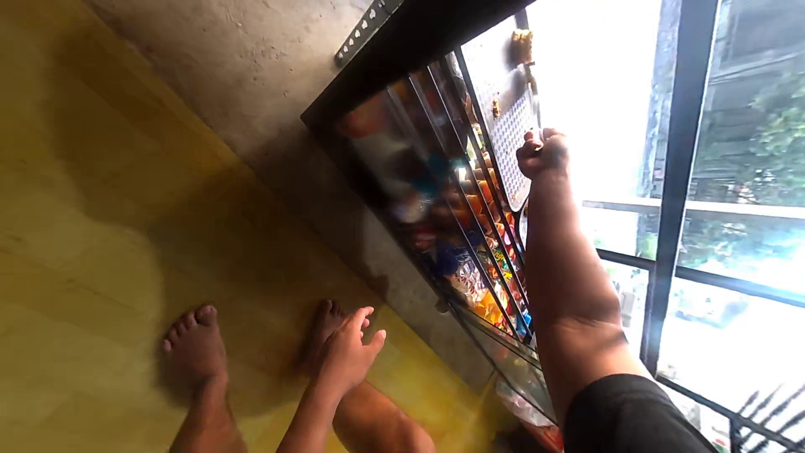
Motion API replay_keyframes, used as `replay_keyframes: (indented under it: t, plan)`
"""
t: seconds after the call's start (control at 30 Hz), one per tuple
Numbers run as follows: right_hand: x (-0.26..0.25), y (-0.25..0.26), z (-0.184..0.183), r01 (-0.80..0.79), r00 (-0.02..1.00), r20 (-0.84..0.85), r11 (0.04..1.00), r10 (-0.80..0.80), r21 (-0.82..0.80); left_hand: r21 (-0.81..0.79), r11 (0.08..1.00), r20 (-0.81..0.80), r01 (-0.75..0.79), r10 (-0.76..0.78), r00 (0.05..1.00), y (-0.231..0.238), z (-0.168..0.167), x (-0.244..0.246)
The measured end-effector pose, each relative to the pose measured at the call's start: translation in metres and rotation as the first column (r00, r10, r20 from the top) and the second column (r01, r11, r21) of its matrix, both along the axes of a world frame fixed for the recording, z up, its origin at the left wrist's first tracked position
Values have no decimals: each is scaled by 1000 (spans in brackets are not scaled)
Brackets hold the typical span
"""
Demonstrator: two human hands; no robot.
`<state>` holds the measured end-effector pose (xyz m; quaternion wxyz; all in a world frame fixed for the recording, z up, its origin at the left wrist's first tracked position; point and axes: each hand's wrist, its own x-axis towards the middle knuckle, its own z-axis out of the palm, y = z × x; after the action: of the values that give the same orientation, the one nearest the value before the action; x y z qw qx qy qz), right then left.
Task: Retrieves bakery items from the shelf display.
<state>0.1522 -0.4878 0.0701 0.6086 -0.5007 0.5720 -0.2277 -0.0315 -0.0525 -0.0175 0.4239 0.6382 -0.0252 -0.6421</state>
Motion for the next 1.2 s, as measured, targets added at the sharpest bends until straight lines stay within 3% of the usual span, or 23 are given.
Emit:
replay_keyframes:
  t: [0.23,0.43,0.83,0.97,1.2]
  plan:
    - [7,3,17,-91,988,117,993,100,-79,0,1000,-15,18,-18,1000,-5,-4,-1]
    - [33,7,18,-80,994,74,997,79,13,-19,1000,-3,24,-24,1000,-8,-7,0]
    - [34,0,23,-107,993,73,974,94,199,-10,1000,-7,28,-28,1000,-2,-8,4]
    - [51,-3,20,-35,997,72,988,25,152,-6,999,-11,34,-34,999,-2,-9,8]
    - [70,-8,12,-46,999,-4,995,46,86,7,999,-15,35,-35,999,-3,-10,15]
